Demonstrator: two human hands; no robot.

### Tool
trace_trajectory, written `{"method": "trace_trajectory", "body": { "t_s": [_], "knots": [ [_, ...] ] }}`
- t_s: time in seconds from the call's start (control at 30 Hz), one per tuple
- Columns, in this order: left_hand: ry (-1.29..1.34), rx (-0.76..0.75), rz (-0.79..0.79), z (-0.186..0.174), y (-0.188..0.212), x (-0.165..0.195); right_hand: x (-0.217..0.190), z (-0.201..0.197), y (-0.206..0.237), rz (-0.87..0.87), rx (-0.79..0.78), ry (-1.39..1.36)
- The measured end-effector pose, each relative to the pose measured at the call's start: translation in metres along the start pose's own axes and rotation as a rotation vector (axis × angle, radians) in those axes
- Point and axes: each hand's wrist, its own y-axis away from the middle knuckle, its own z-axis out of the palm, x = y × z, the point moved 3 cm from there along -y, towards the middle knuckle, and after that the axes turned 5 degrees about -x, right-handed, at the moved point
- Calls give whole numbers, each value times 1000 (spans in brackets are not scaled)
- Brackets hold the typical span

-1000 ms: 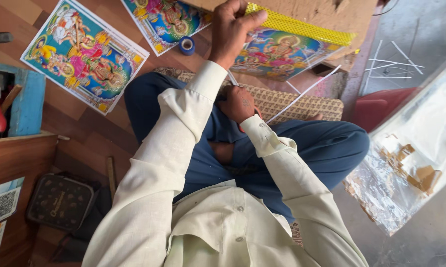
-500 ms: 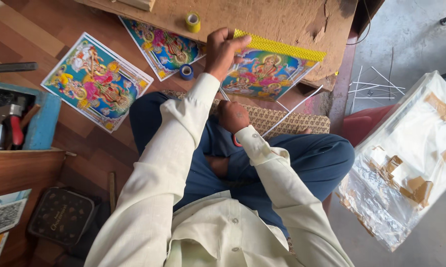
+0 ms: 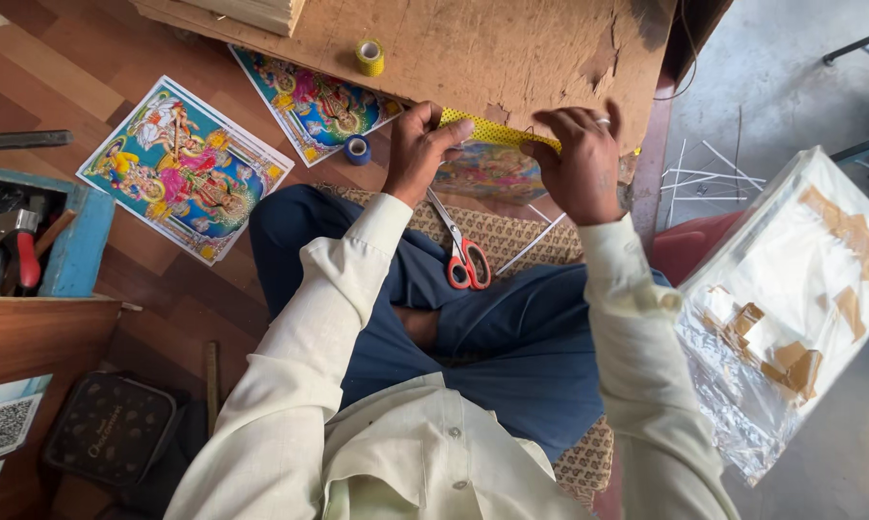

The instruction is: The person sits on the floor and applies yellow decorative tape to the edges of a laminated religious print. They use scissors to cut the tape and a metal tool to press it down, then place the finished print on a stack.

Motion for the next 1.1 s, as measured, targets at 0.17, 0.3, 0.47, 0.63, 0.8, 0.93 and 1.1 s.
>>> {"method": "trace_trajectory", "body": {
  "t_s": [0.17, 0.3, 0.47, 0.63, 0.8, 0.93, 1.1],
  "knots": [
    [-29, 7, 2, 2, 12, 10, 6, -6, -20, 38, -90, -124],
    [-61, 6, 2, -2, 9, 10, 2, 6, 19, 91, 400, -171],
    [-77, 11, 13, -3, 2, 4, -50, 135, 86, 147, -140, -192],
    [-46, -26, 80, 6, -1, 4, -66, 214, 92, 268, -504, -25],
    [-7, 3, 93, 17, 1, 5, -62, 228, 87, 282, -676, -55],
    [-79, 18, 146, 18, 3, 9, -53, 222, 83, 182, -654, -308],
    [-115, 1, 130, 14, 2, 12, -50, 202, 79, 218, -623, -499]
  ]
}}
